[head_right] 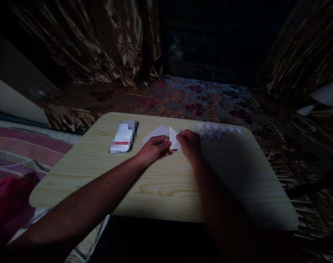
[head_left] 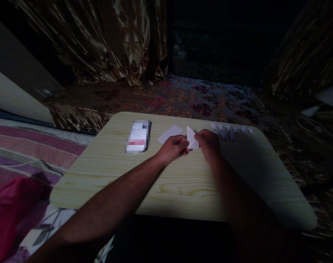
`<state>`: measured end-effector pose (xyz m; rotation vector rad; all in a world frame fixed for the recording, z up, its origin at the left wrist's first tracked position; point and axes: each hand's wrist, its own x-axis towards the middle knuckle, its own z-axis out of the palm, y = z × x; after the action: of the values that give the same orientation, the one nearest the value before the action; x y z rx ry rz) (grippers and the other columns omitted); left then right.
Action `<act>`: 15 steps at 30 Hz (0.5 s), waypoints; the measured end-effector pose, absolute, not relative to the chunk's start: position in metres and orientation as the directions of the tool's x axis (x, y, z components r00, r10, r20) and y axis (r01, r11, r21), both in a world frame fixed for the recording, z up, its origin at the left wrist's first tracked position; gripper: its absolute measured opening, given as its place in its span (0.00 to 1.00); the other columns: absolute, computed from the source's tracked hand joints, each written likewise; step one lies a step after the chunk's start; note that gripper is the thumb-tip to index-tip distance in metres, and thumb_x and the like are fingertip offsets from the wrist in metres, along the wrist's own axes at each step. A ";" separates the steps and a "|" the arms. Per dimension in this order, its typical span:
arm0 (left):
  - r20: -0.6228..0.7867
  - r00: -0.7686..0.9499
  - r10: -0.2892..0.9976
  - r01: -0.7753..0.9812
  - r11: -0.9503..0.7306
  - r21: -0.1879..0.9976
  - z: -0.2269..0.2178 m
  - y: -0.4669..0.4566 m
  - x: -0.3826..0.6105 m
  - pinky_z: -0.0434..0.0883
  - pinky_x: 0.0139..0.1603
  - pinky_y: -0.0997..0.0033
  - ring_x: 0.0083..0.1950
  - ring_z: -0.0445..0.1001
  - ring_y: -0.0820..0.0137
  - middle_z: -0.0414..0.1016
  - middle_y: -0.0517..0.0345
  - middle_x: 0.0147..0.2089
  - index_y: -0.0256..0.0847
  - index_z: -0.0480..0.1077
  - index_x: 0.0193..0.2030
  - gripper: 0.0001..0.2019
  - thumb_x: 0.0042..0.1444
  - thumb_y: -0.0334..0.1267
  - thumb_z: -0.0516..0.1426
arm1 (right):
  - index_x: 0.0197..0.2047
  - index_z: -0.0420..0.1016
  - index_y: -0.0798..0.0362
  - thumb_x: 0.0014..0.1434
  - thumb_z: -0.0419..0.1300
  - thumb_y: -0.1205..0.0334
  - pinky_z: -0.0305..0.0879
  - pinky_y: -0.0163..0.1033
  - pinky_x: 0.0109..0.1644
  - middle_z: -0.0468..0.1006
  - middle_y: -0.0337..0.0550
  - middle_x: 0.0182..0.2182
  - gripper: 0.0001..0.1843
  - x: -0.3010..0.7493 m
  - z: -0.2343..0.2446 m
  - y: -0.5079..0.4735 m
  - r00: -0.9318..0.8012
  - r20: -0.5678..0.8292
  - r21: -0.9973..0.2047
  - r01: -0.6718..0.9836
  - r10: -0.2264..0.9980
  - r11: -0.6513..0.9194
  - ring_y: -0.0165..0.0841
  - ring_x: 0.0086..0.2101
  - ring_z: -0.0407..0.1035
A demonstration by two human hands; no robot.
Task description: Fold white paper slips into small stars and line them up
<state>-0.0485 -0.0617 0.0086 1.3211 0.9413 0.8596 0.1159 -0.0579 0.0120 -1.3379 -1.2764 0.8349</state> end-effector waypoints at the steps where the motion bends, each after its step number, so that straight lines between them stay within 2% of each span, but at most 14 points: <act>1: -0.070 0.387 0.919 -0.003 0.077 0.997 0.009 -0.062 -0.048 0.60 0.24 0.76 0.23 0.67 0.77 0.75 0.55 0.28 0.37 0.69 0.32 0.15 0.54 0.49 0.59 | 0.23 0.70 0.52 0.48 0.62 0.56 0.55 0.34 0.24 0.68 0.33 0.16 0.10 0.116 0.013 -0.059 0.185 0.177 -0.963 0.236 0.967 0.131 0.29 0.20 0.62; 3: -0.064 0.383 0.922 -0.005 0.071 0.997 0.008 -0.062 -0.047 0.59 0.23 0.76 0.23 0.66 0.77 0.75 0.56 0.28 0.37 0.69 0.34 0.17 0.52 0.51 0.61 | 0.23 0.70 0.52 0.49 0.62 0.55 0.55 0.34 0.24 0.68 0.33 0.15 0.11 0.115 0.014 -0.060 0.181 0.186 -0.956 0.260 0.966 0.135 0.29 0.20 0.61; 7: -0.043 0.330 0.943 -0.003 0.046 0.999 0.006 -0.062 -0.046 0.58 0.22 0.77 0.21 0.63 0.79 0.73 0.60 0.25 0.37 0.67 0.31 0.17 0.45 0.46 0.67 | 0.23 0.71 0.52 0.50 0.61 0.54 0.55 0.34 0.25 0.68 0.33 0.15 0.11 0.113 0.014 -0.060 0.161 0.202 -0.954 0.258 0.966 0.156 0.28 0.20 0.62; 15: -0.010 0.134 0.991 -0.063 0.018 0.998 0.004 -0.056 -0.047 0.60 0.23 0.75 0.22 0.65 0.76 0.73 0.60 0.24 0.38 0.67 0.30 0.14 0.47 0.45 0.65 | 0.25 0.70 0.53 0.51 0.60 0.56 0.55 0.33 0.25 0.68 0.33 0.16 0.10 0.113 0.012 -0.059 0.056 0.179 -0.959 0.234 0.982 0.161 0.27 0.20 0.60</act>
<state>-0.0470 -0.0557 0.0036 1.2123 1.0705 1.1298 0.1128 -0.0590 0.0118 -1.2776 -1.3928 0.9070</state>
